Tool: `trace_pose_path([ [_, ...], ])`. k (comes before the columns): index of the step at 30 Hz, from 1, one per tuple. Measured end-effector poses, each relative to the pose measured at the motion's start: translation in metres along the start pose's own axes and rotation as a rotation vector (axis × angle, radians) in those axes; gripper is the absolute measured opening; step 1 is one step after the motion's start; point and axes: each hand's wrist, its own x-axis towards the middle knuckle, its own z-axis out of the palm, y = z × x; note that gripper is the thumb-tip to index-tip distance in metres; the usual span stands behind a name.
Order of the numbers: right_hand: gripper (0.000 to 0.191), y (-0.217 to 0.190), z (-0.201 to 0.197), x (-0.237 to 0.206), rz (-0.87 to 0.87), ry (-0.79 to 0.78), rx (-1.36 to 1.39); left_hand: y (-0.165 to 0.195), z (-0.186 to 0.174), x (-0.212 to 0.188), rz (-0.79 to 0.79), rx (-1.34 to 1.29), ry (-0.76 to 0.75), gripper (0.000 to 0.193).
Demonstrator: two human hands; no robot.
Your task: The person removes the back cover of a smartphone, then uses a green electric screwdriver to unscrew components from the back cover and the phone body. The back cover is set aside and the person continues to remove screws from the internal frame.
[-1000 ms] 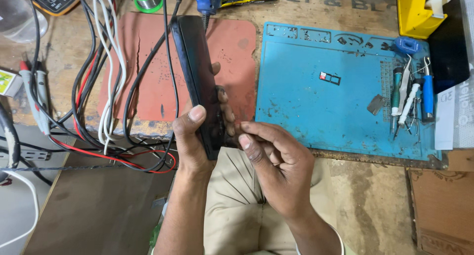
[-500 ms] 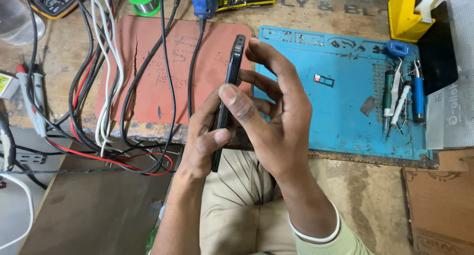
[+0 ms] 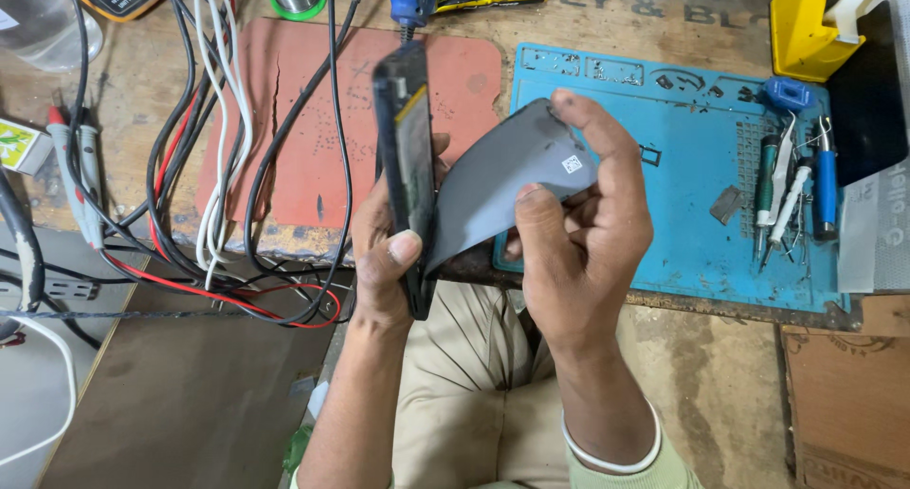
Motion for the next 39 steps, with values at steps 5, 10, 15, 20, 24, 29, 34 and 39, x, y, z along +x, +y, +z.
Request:
trace_pose_path([
  [5,0.036,-0.003,0.005,-0.010,-0.021,0.124,-0.118,-0.006,0.003,0.002,0.062,-0.131,0.117,0.107],
  [10,0.035,0.002,-0.001,-0.018,-0.040,0.188,-0.102,-0.011,0.006,-0.003,0.113,-0.250,0.186,0.110],
  [15,0.042,0.005,-0.003,-0.022,-0.080,0.235,-0.150,-0.012,0.007,-0.004,0.132,-0.334,0.209,0.107],
  [20,0.040,0.003,-0.006,-0.026,-0.073,0.271,-0.074,-0.015,0.008,-0.004,0.163,-0.411,0.224,0.105],
  [24,0.041,0.008,-0.011,-0.033,-0.106,0.311,-0.057,-0.021,0.007,-0.007,0.191,-0.504,0.198,0.100],
  [29,0.041,0.023,-0.039,-0.019,-0.272,0.419,-0.105,-0.022,-0.008,-0.005,0.220,-0.711,0.096,0.088],
  [34,0.034,0.019,-0.082,-0.009,-0.204,0.456,-0.014,-0.020,-0.018,-0.004,0.223,-0.844,-0.066,0.082],
  [39,0.026,0.024,-0.084,-0.011,-0.003,0.501,-0.051,-0.016,-0.011,-0.013,0.206,-0.877,-0.125,0.084],
])
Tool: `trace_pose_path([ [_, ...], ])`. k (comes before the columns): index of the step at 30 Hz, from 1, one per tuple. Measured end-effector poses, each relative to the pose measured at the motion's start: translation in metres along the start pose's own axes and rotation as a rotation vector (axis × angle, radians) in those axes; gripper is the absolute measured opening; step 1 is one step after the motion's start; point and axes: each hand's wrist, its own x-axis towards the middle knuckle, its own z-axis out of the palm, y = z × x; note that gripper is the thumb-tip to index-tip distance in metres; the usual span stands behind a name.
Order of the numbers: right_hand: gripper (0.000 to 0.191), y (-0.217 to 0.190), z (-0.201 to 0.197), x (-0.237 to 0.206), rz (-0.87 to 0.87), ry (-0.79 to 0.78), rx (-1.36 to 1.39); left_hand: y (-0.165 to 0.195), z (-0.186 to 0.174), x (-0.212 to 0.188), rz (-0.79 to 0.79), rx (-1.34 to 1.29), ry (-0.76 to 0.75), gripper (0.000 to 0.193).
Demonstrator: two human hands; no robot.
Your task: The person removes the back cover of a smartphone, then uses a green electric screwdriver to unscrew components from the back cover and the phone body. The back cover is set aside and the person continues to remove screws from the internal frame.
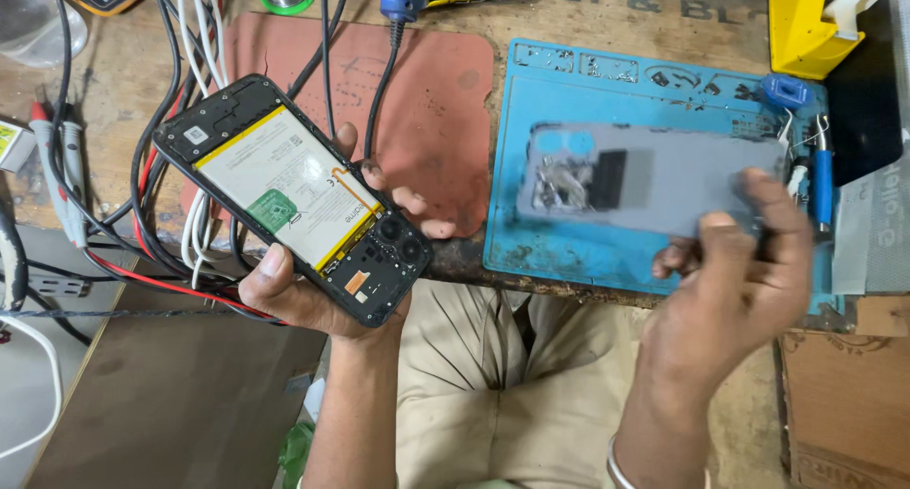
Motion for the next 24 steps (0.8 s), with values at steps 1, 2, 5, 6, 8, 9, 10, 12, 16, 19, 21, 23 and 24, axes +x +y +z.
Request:
trace_pose_path([
  [1,0.024,0.005,0.006,-0.003,-0.005,-0.072,0.011,0.000,0.001,0.000,-0.004,-0.004,0.001,0.085],
  [2,0.023,0.009,0.011,-0.006,-0.006,-0.140,0.020,0.000,0.002,-0.001,-0.008,-0.007,0.001,0.086],
  [5,0.036,0.017,0.025,-0.026,0.151,-0.172,-0.114,-0.001,0.000,0.001,-0.010,0.009,-0.010,0.088],
  [6,0.038,0.017,0.026,-0.030,0.164,-0.209,-0.134,-0.002,0.000,0.001,0.004,0.033,-0.020,0.087],
  [8,0.041,0.018,0.033,-0.035,0.186,-0.287,-0.172,-0.001,-0.003,0.002,0.014,0.046,-0.026,0.087],
  [9,0.043,0.017,0.035,-0.036,0.191,-0.315,-0.250,0.000,-0.004,0.001,0.010,0.037,-0.020,0.087],
  [10,0.045,0.014,0.036,-0.035,0.195,-0.343,-0.329,0.000,-0.004,0.001,0.011,0.041,-0.015,0.087],
  [12,0.050,0.006,0.038,-0.033,0.166,-0.433,-0.613,0.001,-0.004,0.001,0.020,0.064,-0.010,0.086],
  [16,0.061,-0.014,0.039,-0.026,0.125,-0.574,-1.032,0.004,-0.005,-0.002,-0.002,0.056,0.027,0.088],
  [19,0.071,-0.024,0.036,-0.027,0.184,-0.580,-1.066,0.006,-0.010,-0.003,0.008,0.098,0.073,0.090],
  [21,0.073,-0.027,0.032,-0.032,0.236,-0.535,-0.915,0.008,-0.010,-0.003,-0.018,0.165,0.176,0.095],
  [23,0.071,-0.027,0.028,-0.040,0.275,-0.444,-0.578,0.006,-0.004,-0.004,-0.077,0.156,0.191,0.094],
  [24,0.067,-0.025,0.027,-0.043,0.255,-0.534,-0.458,0.002,0.003,-0.008,-0.117,0.109,0.146,0.090],
])
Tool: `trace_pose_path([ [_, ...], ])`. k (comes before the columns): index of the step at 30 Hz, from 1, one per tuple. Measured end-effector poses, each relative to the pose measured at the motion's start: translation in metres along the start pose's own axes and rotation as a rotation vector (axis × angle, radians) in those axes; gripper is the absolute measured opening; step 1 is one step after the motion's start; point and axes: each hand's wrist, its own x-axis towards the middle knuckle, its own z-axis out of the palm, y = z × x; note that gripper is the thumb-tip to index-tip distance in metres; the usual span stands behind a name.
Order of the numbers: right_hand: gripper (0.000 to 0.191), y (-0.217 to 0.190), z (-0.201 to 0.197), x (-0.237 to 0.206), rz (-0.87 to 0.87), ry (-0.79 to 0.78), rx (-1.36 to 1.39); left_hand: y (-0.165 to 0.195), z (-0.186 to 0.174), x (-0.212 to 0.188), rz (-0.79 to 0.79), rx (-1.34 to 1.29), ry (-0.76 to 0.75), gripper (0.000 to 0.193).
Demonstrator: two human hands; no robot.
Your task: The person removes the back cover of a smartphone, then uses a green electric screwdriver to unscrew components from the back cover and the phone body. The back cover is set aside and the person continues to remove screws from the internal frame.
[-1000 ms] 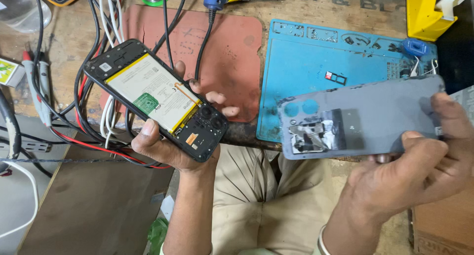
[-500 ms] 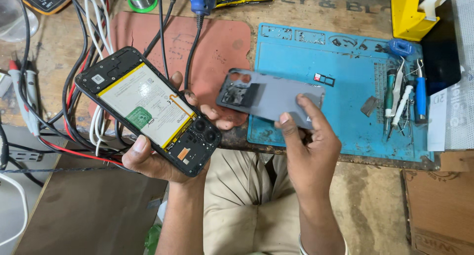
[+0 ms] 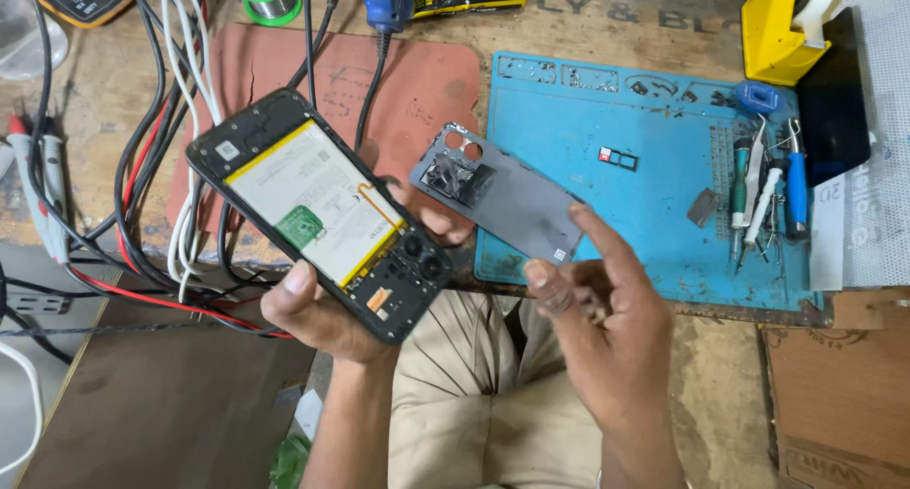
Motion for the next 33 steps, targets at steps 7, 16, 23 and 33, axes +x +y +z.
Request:
trace_pose_path([
  [7,0.051,0.023,-0.017,0.003,0.193,-0.268,0.589,-0.022,0.041,0.006,-0.167,0.507,0.004,0.095],
  [16,0.036,0.026,-0.132,0.169,0.055,0.026,0.071,-0.021,0.048,0.043,0.242,2.120,-0.809,0.093],
  [23,0.029,0.032,-0.144,0.262,0.059,-0.139,-0.106,-0.010,0.042,0.093,-0.103,2.172,-0.936,0.098],
  [33,0.040,0.039,-0.164,0.075,0.201,0.113,-0.034,-0.008,0.054,0.108,-0.102,2.183,-0.916,0.093],
])
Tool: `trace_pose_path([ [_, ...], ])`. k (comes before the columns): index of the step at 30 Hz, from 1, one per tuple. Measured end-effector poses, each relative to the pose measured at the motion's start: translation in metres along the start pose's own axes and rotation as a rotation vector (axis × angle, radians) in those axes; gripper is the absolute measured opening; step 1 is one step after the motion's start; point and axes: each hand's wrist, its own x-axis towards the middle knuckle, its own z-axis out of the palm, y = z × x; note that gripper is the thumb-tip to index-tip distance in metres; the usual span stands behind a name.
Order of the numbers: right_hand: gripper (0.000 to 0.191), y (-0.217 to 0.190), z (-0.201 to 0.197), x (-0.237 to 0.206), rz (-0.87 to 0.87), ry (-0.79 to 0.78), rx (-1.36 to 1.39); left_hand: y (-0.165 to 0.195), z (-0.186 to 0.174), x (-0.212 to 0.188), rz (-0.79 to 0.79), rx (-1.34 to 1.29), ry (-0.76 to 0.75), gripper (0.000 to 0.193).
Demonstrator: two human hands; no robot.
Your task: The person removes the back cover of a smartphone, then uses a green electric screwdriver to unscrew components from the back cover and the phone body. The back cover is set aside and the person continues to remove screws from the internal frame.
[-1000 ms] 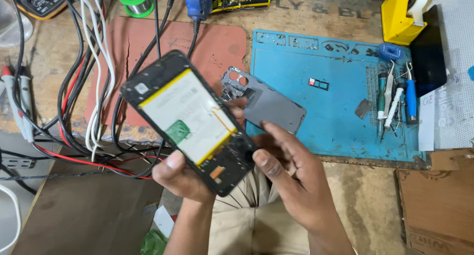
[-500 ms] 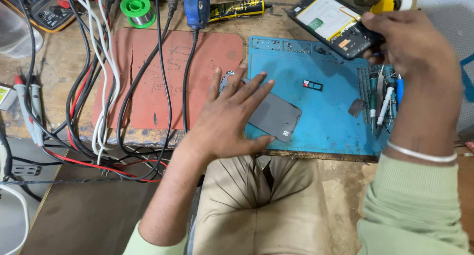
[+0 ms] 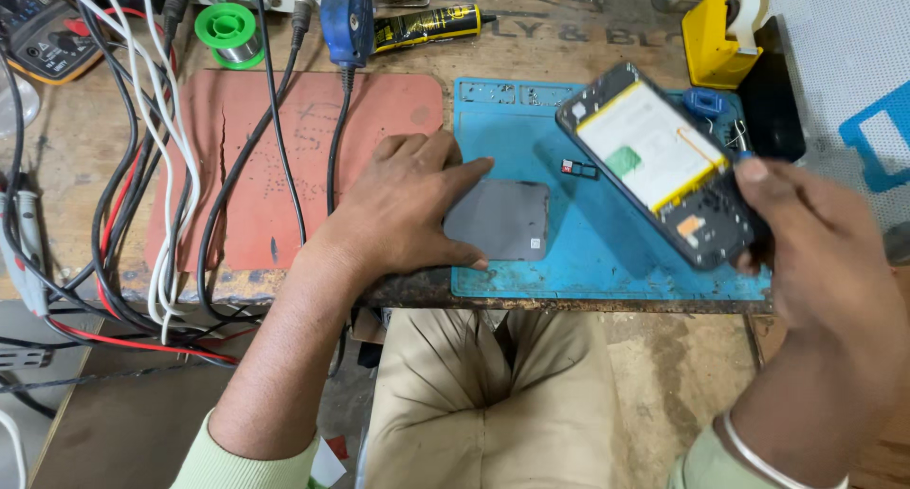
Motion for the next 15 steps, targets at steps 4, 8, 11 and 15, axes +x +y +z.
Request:
trace_pose_path([
  [4,0.044,0.032,0.007,-0.045,0.186,-0.062,0.197,0.004,0.000,-0.007,-0.368,-0.029,0.063,0.070],
  [8,0.043,0.039,0.036,-0.051,0.223,-0.171,0.221,-0.004,-0.008,-0.021,-0.605,-0.732,0.299,0.045],
  [11,0.046,0.030,0.065,-0.042,0.128,-0.385,0.189,-0.003,-0.006,-0.031,-0.512,-1.328,0.488,0.041],
  [15,0.039,0.003,0.084,-0.026,-0.107,-0.299,-0.119,0.006,0.010,-0.026,-0.383,-1.720,0.613,0.043],
])
